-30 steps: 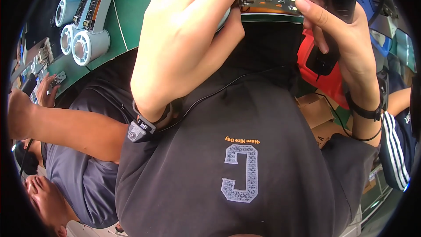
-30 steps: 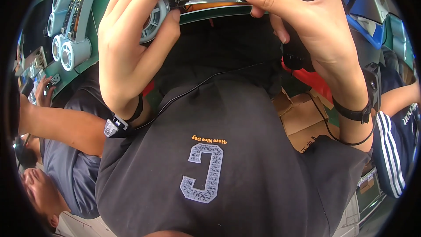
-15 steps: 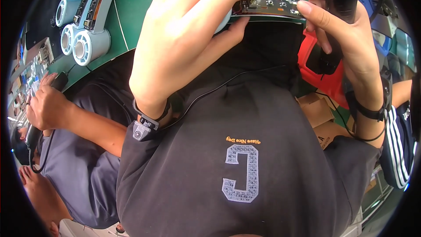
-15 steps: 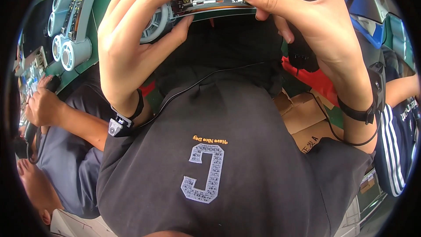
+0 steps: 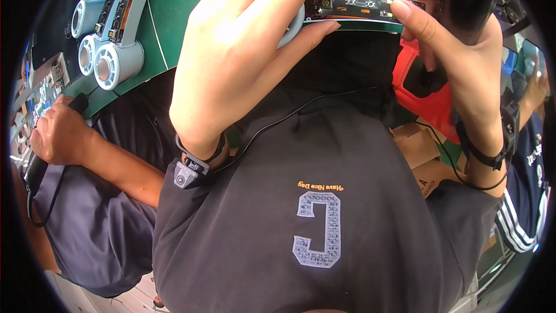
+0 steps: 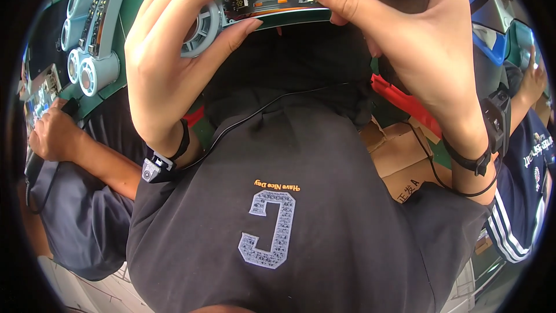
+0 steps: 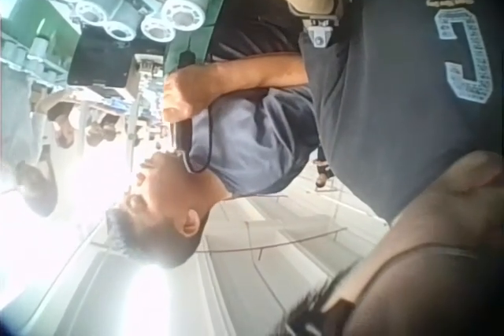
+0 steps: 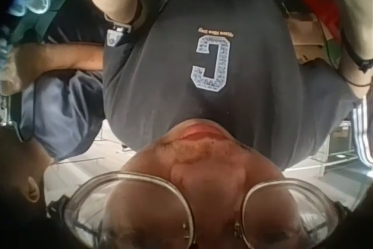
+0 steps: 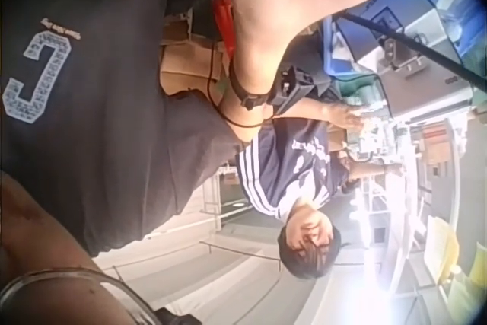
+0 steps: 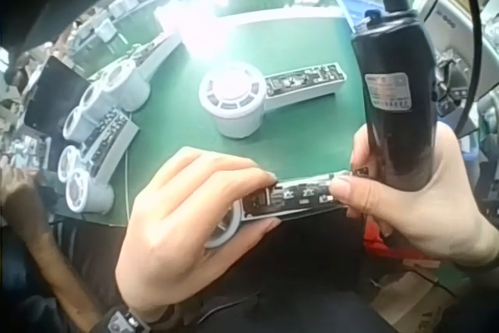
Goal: Use an electric screwdriver to secure components on a circuit board at a factory assembly line.
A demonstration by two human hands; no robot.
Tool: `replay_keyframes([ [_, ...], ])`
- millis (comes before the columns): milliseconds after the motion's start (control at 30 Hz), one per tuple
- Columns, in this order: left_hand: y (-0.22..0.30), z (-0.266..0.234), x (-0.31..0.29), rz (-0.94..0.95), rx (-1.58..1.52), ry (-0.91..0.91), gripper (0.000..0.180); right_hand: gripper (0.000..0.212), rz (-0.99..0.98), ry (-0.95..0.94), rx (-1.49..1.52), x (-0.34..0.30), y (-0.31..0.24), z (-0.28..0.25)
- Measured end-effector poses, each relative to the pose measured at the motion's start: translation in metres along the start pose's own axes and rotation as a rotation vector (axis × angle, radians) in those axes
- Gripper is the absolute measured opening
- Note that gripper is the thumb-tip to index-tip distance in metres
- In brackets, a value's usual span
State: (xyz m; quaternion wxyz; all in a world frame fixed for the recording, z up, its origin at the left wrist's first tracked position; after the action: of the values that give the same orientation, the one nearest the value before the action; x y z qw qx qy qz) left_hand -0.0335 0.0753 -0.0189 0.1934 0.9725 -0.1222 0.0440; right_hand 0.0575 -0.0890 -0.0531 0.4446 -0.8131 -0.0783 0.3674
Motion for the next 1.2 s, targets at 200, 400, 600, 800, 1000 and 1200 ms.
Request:
replay_keyframes([
  [200,0.005,-0.001,0.001,-0.006,0.013,-0.019,0.042,0.019,-0.008,-0.011,-0.035,0.006,0.010,-0.012],
  [400,0.003,0.001,0.002,-0.017,0.025,-0.044,0.041,0.020,-0.013,-0.028,-0.067,0.015,0.027,-0.029],
  [600,0.006,0.003,0.003,-0.022,0.033,-0.077,0.041,0.022,-0.009,-0.041,-0.092,0.025,0.037,-0.031],
  [800,0.009,0.008,0.009,-0.012,0.041,-0.107,0.040,0.025,-0.004,-0.040,-0.116,0.026,0.065,-0.061],
  [1000,0.011,0.015,0.010,0.043,-0.090,0.113,0.028,0.028,-0.007,-0.036,-0.168,0.024,0.072,-0.087],
  [1200,-0.003,0.017,0.001,0.041,-0.095,0.138,0.029,0.031,-0.032,-0.061,-0.277,0.011,0.018,-0.045],
])
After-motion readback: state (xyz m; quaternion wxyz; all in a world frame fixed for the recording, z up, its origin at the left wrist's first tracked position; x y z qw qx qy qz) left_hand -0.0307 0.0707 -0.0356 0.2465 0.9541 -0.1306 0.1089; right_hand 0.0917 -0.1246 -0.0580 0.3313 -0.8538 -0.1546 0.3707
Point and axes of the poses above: each hand's wrist, its own x-axis towards the middle knuckle, its own z-axis out of the palm, y = z × x, the point moved 8 cm from there along x, towards the middle knuckle, and after that the axes turned 9 degrees about -y, right-handed, at the moved point
